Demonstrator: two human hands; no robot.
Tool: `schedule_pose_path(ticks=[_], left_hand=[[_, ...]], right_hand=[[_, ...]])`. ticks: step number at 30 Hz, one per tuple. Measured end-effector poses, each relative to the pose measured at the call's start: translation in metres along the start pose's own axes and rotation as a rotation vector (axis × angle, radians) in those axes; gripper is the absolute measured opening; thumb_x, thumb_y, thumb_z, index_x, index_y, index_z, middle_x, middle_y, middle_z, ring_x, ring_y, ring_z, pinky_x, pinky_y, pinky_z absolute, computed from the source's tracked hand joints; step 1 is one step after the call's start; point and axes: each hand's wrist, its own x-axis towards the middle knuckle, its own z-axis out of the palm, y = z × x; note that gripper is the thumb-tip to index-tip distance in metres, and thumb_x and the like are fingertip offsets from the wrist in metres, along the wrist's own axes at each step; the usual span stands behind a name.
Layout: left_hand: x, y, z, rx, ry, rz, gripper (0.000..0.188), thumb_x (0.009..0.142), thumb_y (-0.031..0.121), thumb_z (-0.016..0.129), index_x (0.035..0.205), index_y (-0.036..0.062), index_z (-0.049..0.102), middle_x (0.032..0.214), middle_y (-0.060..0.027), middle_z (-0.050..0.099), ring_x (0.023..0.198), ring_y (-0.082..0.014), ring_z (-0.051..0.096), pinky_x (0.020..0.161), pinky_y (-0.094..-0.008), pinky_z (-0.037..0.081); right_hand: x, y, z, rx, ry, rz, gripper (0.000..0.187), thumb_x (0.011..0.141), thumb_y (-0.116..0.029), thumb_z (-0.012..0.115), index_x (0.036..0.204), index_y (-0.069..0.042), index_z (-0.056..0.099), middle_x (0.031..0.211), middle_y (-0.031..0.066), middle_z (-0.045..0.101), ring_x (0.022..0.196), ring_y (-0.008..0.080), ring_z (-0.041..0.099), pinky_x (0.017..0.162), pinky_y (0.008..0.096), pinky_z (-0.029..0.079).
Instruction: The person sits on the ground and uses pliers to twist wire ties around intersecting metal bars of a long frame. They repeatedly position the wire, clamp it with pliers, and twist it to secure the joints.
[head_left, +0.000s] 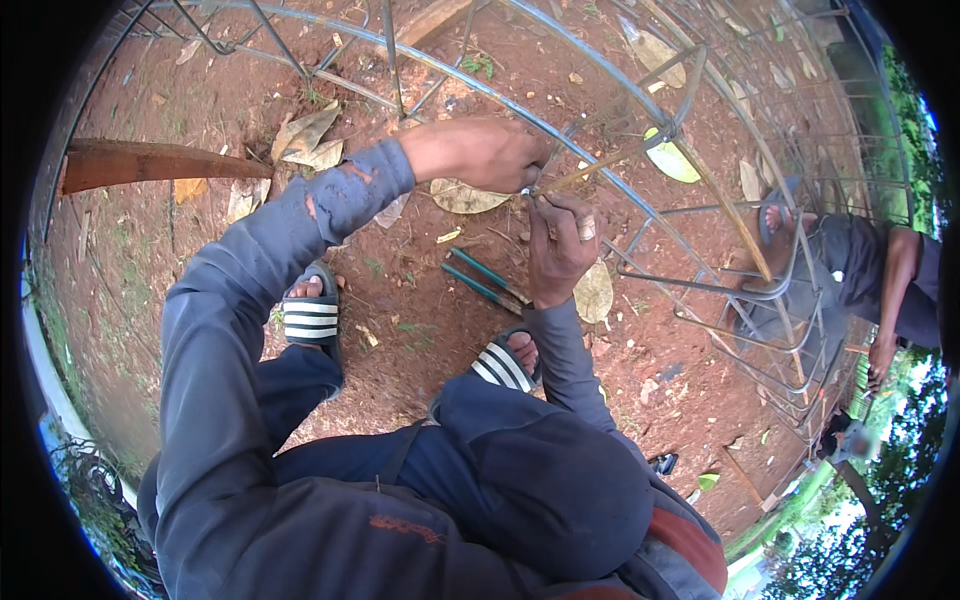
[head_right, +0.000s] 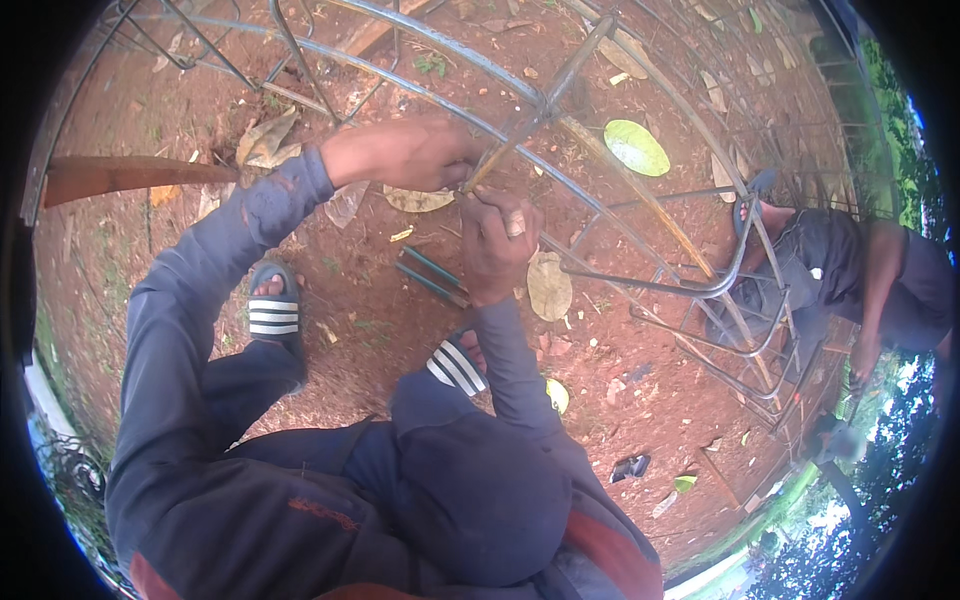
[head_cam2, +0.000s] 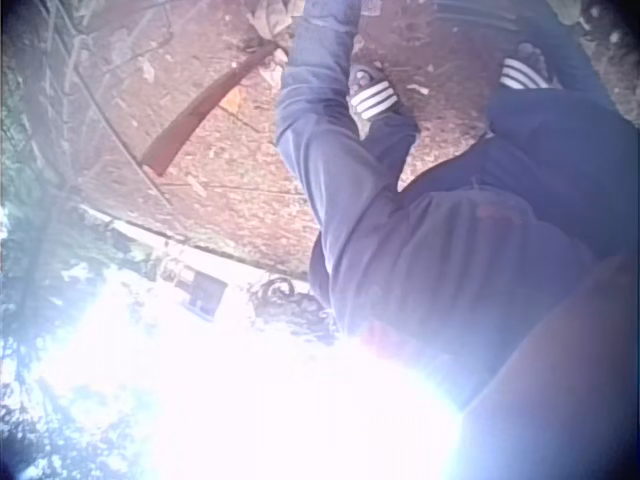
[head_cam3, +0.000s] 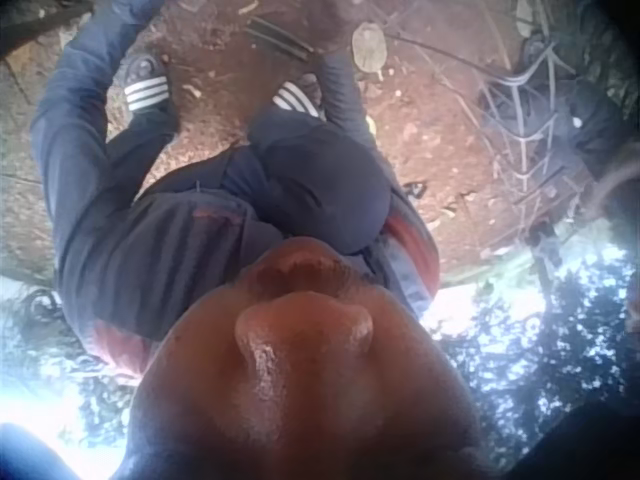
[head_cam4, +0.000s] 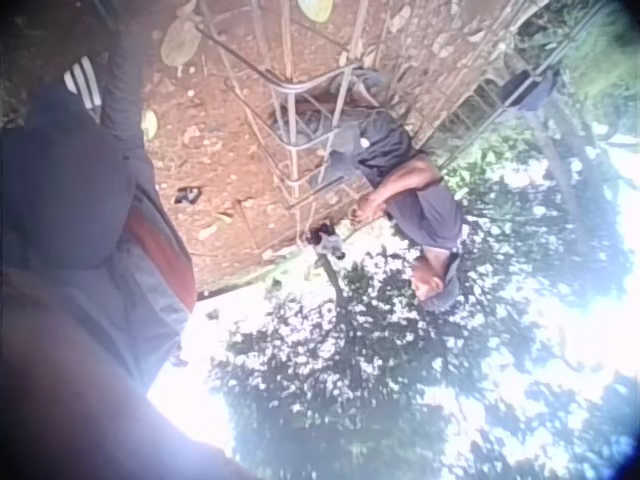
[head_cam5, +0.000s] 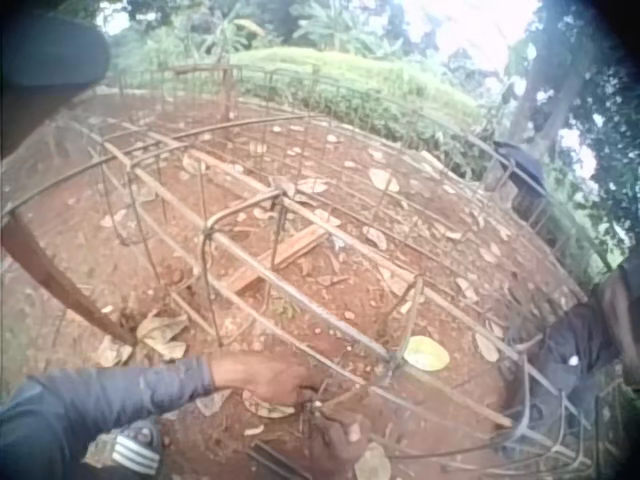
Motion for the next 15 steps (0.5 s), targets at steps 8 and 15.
schedule_pose_path(ticks=[8, 15], left_hand=[[0.014, -0.021, -0.030, -0.528, -0.565, -0.168, 0.041, 0.093, 0.029, 0.059, 0.121, 0.0017, 0.072, 0.110, -0.0122, 0.072, 0.100, -0.0213, 0.066, 0.084, -0.0398, 0.057], [0.025, -0.034, -0.012, -0.744, -0.592, -0.196, 0.034, 0.091, 0.024, 0.060, 0.111, -0.0011, 0.072, 0.103, -0.0092, 0.071, 0.092, -0.0200, 0.063, 0.075, -0.0372, 0.057]], right_hand=[[-0.012, 0.006, 0.001, -0.075, -0.023, -0.132, 0.027, 0.074, -0.001, 0.087, 0.093, -0.008, 0.069, 0.101, 0.0051, 0.070, 0.100, 0.0263, 0.067, 0.091, 0.0397, 0.046], [-0.012, 0.005, 0.003, -0.102, -0.024, -0.152, 0.027, 0.074, -0.007, 0.086, 0.094, -0.010, 0.069, 0.101, 0.0032, 0.069, 0.103, 0.0244, 0.069, 0.099, 0.0478, 0.045]])
